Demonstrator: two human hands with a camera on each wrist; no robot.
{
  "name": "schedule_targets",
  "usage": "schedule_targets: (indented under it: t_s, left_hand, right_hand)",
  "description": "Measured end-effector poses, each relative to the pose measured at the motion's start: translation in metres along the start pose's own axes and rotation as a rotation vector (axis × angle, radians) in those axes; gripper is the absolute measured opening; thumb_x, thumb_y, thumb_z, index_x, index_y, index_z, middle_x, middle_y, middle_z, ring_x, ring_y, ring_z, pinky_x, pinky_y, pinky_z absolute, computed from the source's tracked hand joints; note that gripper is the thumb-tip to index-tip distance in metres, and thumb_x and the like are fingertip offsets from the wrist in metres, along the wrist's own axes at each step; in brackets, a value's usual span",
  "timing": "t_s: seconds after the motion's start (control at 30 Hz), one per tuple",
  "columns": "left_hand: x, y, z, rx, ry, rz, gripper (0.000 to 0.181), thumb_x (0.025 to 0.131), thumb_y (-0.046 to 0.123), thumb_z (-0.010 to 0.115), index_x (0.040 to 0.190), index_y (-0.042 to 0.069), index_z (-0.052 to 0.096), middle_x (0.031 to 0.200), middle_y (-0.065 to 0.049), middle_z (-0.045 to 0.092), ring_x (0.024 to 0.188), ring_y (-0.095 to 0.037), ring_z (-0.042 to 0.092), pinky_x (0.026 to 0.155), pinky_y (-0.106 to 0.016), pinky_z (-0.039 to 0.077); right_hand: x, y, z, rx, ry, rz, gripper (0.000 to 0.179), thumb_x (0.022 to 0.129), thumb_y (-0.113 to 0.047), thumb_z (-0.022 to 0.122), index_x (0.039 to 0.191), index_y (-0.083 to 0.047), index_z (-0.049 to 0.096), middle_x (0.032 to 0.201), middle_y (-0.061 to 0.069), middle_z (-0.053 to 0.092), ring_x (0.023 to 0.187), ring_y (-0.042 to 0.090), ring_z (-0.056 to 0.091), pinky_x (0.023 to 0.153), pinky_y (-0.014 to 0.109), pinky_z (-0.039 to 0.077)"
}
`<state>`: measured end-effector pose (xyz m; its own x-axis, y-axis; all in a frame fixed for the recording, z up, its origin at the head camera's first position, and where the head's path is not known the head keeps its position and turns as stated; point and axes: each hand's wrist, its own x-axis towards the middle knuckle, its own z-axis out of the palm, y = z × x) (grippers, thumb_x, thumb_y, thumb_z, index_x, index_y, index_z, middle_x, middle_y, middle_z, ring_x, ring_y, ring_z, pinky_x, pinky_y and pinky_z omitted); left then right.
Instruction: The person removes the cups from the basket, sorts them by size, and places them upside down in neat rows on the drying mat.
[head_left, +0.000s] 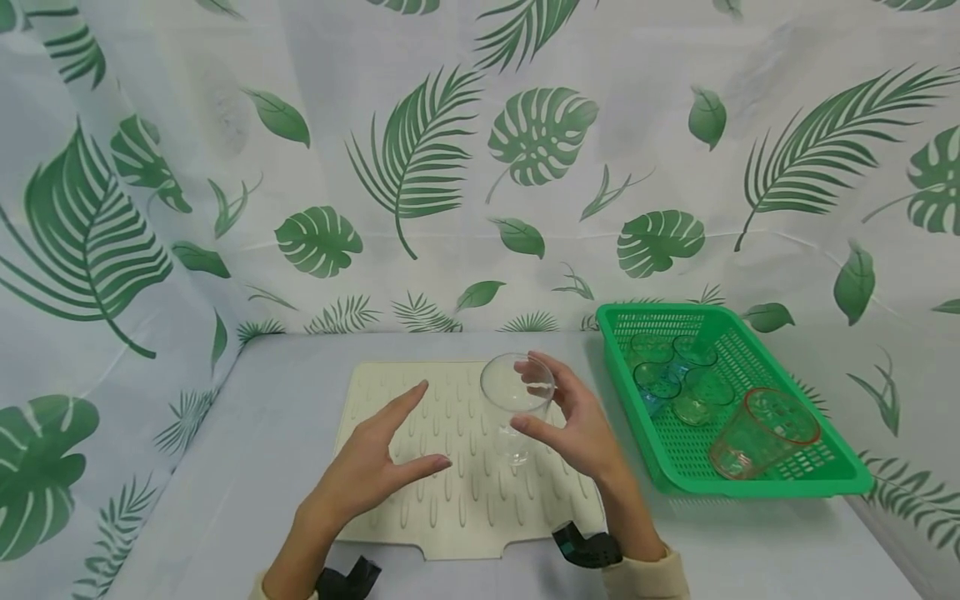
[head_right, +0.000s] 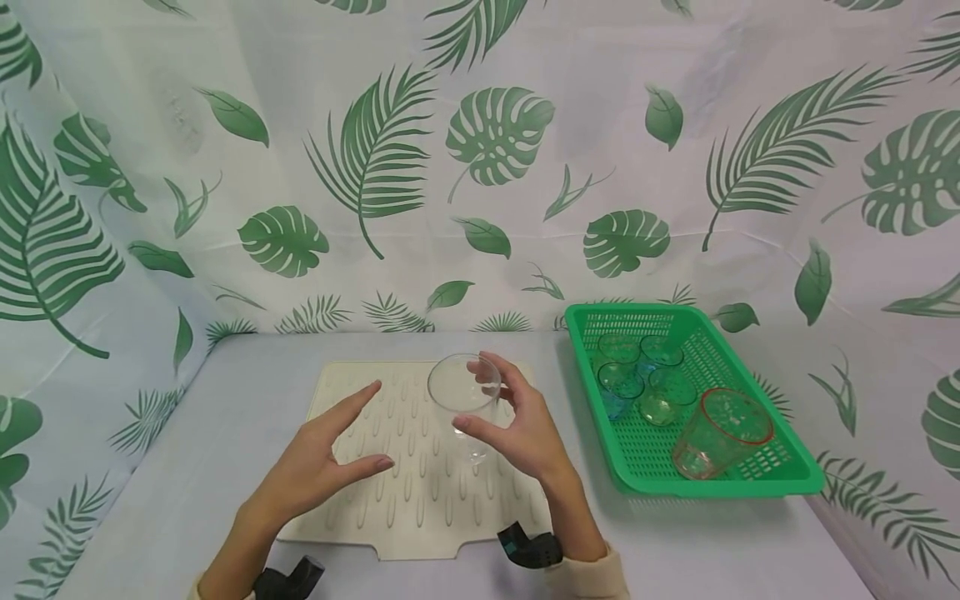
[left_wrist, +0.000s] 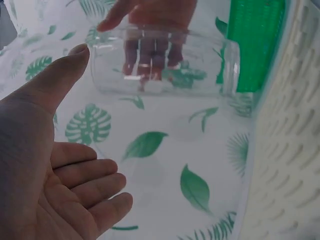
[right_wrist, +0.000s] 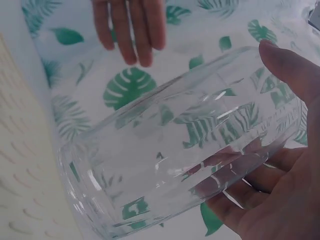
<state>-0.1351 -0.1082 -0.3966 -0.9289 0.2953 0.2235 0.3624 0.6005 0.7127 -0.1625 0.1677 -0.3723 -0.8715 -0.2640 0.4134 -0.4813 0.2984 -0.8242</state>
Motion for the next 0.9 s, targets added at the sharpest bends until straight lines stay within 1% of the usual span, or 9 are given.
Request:
schedule_targets:
  t_s: [0.1, 0.13, 0.23, 0.33, 0.43, 0.57, 0.63, 0.73, 0.9]
  left_hand:
    - [0.005, 0.006, 0.005, -0.034, 0.004, 0.041, 0.089, 0.074, 0.062, 0.067, 0.147, 0.037, 0.023, 0.152, 0.016, 0.028, 0.140, -0.010, 0.032, 0.109, -0.046, 0.038]
    - [0.007, 0.008, 0.006, -0.046, 0.003, 0.047, 0.088, 0.074, 0.062, 0.067, 0.147, 0.037, 0.023, 0.152, 0.016, 0.028, 0.140, -0.009, 0.032, 0.109, -0.046, 0.038]
    - [0.012, 0.012, 0.011, -0.067, 0.005, 0.062, 0.087, 0.074, 0.062, 0.067, 0.146, 0.041, 0.022, 0.152, 0.017, 0.028, 0.140, -0.007, 0.032, 0.109, -0.046, 0.039]
    - [0.016, 0.015, 0.014, -0.080, 0.005, 0.084, 0.086, 0.075, 0.062, 0.066, 0.145, 0.041, 0.022, 0.152, 0.018, 0.029, 0.139, -0.007, 0.033, 0.109, -0.045, 0.039]
    - [0.020, 0.015, 0.017, -0.115, -0.006, 0.115, 0.085, 0.076, 0.060, 0.067, 0.146, 0.040, 0.022, 0.152, 0.017, 0.029, 0.138, -0.010, 0.037, 0.108, -0.044, 0.041]
    - [0.022, 0.015, 0.019, -0.166, -0.018, 0.137, 0.083, 0.077, 0.055, 0.068, 0.145, 0.039, 0.025, 0.150, 0.017, 0.031, 0.136, -0.012, 0.040, 0.106, -0.041, 0.043]
    - [0.023, 0.014, 0.019, -0.174, -0.019, 0.149, 0.082, 0.078, 0.054, 0.068, 0.145, 0.038, 0.026, 0.150, 0.016, 0.032, 0.135, -0.014, 0.041, 0.105, -0.042, 0.044]
    - [0.023, 0.013, 0.019, -0.184, -0.021, 0.157, 0.080, 0.078, 0.053, 0.068, 0.145, 0.038, 0.027, 0.149, 0.013, 0.035, 0.134, -0.014, 0.043, 0.104, -0.043, 0.045]
    - [0.022, 0.013, 0.019, -0.196, -0.014, 0.160, 0.078, 0.078, 0.053, 0.069, 0.144, 0.036, 0.030, 0.147, 0.010, 0.040, 0.133, -0.018, 0.045, 0.102, -0.045, 0.046]
  right_hand:
    - [-0.001, 0.013, 0.004, 0.033, -0.040, 0.001, 0.073, 0.078, -0.014, 0.076, 0.141, -0.019, 0.040, 0.133, 0.001, 0.055, 0.122, 0.018, 0.050, 0.105, 0.044, 0.039]
    - [-0.001, 0.012, 0.005, 0.037, -0.048, -0.003, 0.073, 0.078, -0.014, 0.076, 0.141, -0.019, 0.039, 0.133, 0.001, 0.055, 0.123, 0.018, 0.050, 0.104, 0.047, 0.039]
    - [-0.001, 0.012, 0.009, 0.045, -0.072, -0.017, 0.073, 0.078, -0.014, 0.076, 0.141, -0.017, 0.039, 0.134, 0.001, 0.054, 0.123, 0.019, 0.050, 0.101, 0.043, 0.041]
    - [-0.001, 0.012, 0.012, 0.051, -0.094, -0.039, 0.073, 0.078, -0.013, 0.075, 0.141, -0.018, 0.039, 0.133, 0.002, 0.055, 0.123, 0.020, 0.050, 0.098, 0.035, 0.044]
    - [0.000, 0.013, 0.016, 0.072, -0.120, -0.057, 0.074, 0.078, -0.011, 0.075, 0.142, -0.020, 0.038, 0.134, 0.003, 0.054, 0.123, 0.020, 0.051, 0.100, 0.031, 0.044]
    - [0.000, 0.013, 0.019, 0.098, -0.163, -0.073, 0.075, 0.078, -0.010, 0.075, 0.142, -0.022, 0.037, 0.134, 0.006, 0.054, 0.125, 0.020, 0.050, 0.102, 0.031, 0.045]
    - [0.000, 0.013, 0.021, 0.097, -0.184, -0.087, 0.075, 0.079, -0.009, 0.074, 0.142, -0.021, 0.037, 0.134, 0.007, 0.054, 0.125, 0.021, 0.050, 0.102, 0.033, 0.045]
    - [0.001, 0.012, 0.024, 0.091, -0.208, -0.085, 0.075, 0.079, -0.011, 0.074, 0.142, -0.023, 0.036, 0.134, 0.006, 0.054, 0.124, 0.020, 0.051, 0.102, 0.033, 0.046]
    - [0.001, 0.011, 0.027, 0.102, -0.228, -0.092, 0.075, 0.079, -0.011, 0.074, 0.143, -0.023, 0.035, 0.135, 0.006, 0.054, 0.122, 0.022, 0.052, 0.102, 0.032, 0.046]
